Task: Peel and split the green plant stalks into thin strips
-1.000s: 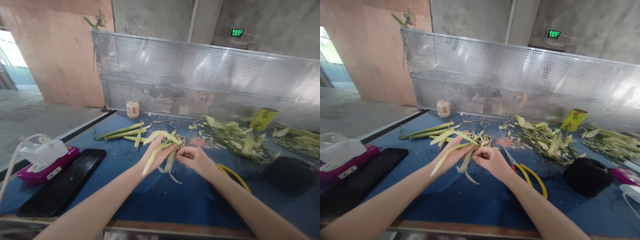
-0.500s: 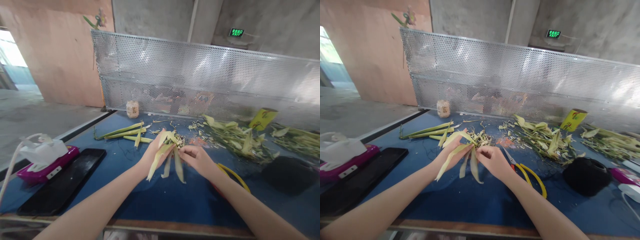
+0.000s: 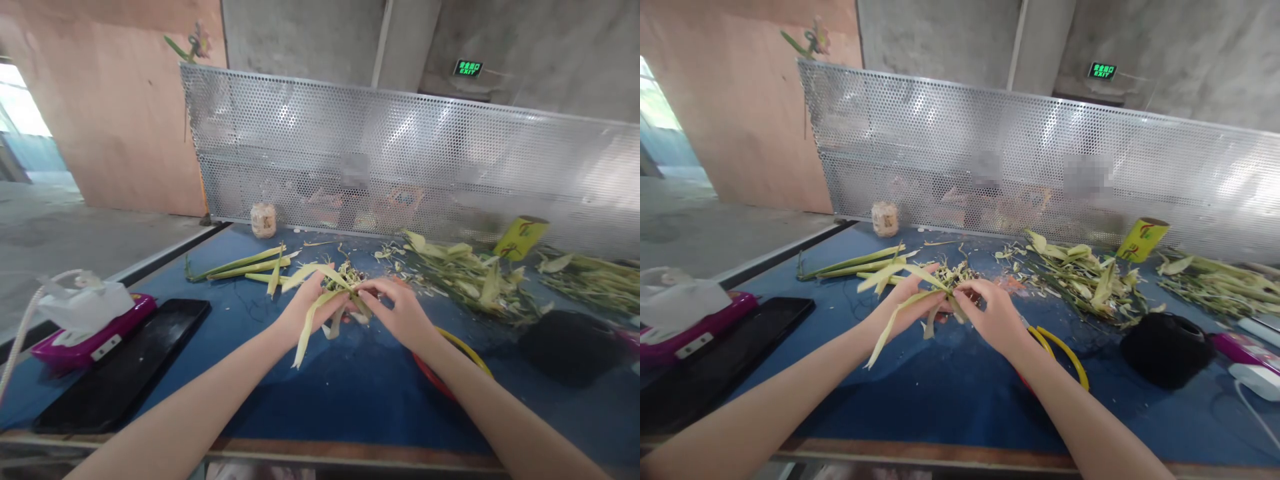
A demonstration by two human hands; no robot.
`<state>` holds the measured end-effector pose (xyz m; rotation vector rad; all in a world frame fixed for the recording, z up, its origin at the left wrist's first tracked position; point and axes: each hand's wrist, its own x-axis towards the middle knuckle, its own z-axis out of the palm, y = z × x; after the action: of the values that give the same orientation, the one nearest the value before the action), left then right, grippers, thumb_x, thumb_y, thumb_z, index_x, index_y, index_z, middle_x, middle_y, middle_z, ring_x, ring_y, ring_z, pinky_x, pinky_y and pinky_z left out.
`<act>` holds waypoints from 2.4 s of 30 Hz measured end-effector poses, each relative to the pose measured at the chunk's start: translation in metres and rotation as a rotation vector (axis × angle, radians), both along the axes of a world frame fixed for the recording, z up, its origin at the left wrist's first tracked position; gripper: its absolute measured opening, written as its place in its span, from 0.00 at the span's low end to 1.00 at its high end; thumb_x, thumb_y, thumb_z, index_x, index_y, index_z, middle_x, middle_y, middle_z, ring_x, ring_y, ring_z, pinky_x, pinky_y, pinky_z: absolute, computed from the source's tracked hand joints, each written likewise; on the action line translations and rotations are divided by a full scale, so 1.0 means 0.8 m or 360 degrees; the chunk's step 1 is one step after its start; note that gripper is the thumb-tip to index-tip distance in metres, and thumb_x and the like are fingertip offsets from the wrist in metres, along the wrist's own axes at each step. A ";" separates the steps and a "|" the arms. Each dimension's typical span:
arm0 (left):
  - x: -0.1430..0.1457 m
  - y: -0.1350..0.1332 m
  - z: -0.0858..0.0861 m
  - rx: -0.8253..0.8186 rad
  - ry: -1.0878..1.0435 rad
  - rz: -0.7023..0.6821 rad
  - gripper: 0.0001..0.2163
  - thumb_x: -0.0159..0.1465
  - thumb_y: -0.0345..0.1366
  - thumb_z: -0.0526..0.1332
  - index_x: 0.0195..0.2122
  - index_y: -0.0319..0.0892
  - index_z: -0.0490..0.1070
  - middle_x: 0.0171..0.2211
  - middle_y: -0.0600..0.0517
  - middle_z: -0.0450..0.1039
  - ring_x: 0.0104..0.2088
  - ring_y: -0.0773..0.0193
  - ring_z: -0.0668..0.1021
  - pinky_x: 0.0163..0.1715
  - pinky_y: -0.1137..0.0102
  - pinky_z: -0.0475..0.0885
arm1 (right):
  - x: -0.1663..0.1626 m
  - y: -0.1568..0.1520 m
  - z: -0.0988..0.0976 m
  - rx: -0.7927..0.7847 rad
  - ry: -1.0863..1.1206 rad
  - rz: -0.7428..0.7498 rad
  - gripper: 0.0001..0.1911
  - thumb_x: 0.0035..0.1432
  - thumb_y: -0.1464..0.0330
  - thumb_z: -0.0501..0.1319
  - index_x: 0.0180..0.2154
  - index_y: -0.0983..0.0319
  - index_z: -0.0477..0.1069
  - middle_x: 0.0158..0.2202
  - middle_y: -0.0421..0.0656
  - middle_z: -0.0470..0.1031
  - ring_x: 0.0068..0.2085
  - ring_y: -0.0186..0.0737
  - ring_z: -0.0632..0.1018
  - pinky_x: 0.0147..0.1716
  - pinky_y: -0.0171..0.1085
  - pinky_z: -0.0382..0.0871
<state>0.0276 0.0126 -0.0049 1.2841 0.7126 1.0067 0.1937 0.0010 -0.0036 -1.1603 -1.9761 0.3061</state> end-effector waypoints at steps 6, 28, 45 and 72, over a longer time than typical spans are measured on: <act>0.004 0.002 -0.016 -0.0074 0.0011 0.0060 0.33 0.52 0.29 0.61 0.57 0.45 0.48 0.24 0.55 0.71 0.23 0.66 0.75 0.23 0.71 0.71 | -0.006 -0.002 -0.003 0.0227 -0.0127 0.0041 0.05 0.52 0.67 0.57 0.30 0.59 0.71 0.25 0.41 0.72 0.28 0.36 0.71 0.31 0.35 0.65; -0.004 -0.010 0.012 0.0162 0.0343 0.0274 0.25 0.50 0.28 0.62 0.50 0.38 0.58 0.33 0.46 0.75 0.31 0.63 0.77 0.30 0.69 0.71 | -0.009 -0.006 -0.001 0.0062 0.0159 0.0028 0.07 0.53 0.69 0.55 0.29 0.61 0.71 0.31 0.43 0.76 0.32 0.39 0.75 0.32 0.35 0.69; -0.007 -0.009 0.007 0.0487 0.0561 0.0407 0.21 0.51 0.34 0.61 0.47 0.41 0.62 0.27 0.51 0.74 0.27 0.64 0.75 0.27 0.71 0.68 | -0.004 -0.006 -0.008 0.0260 -0.0209 0.0016 0.07 0.53 0.72 0.54 0.32 0.60 0.70 0.31 0.41 0.75 0.33 0.37 0.75 0.34 0.33 0.67; 0.003 -0.019 0.015 0.0079 0.0288 0.0413 0.18 0.55 0.27 0.56 0.48 0.35 0.62 0.17 0.57 0.71 0.17 0.72 0.71 0.18 0.78 0.65 | -0.015 -0.015 -0.003 0.0022 0.0139 -0.0023 0.03 0.48 0.68 0.58 0.29 0.61 0.68 0.27 0.41 0.73 0.28 0.34 0.74 0.26 0.32 0.67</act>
<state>0.0300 -0.0029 0.0067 1.3610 1.0189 1.1312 0.1820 -0.0109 -0.0060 -1.1332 -1.8905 0.3297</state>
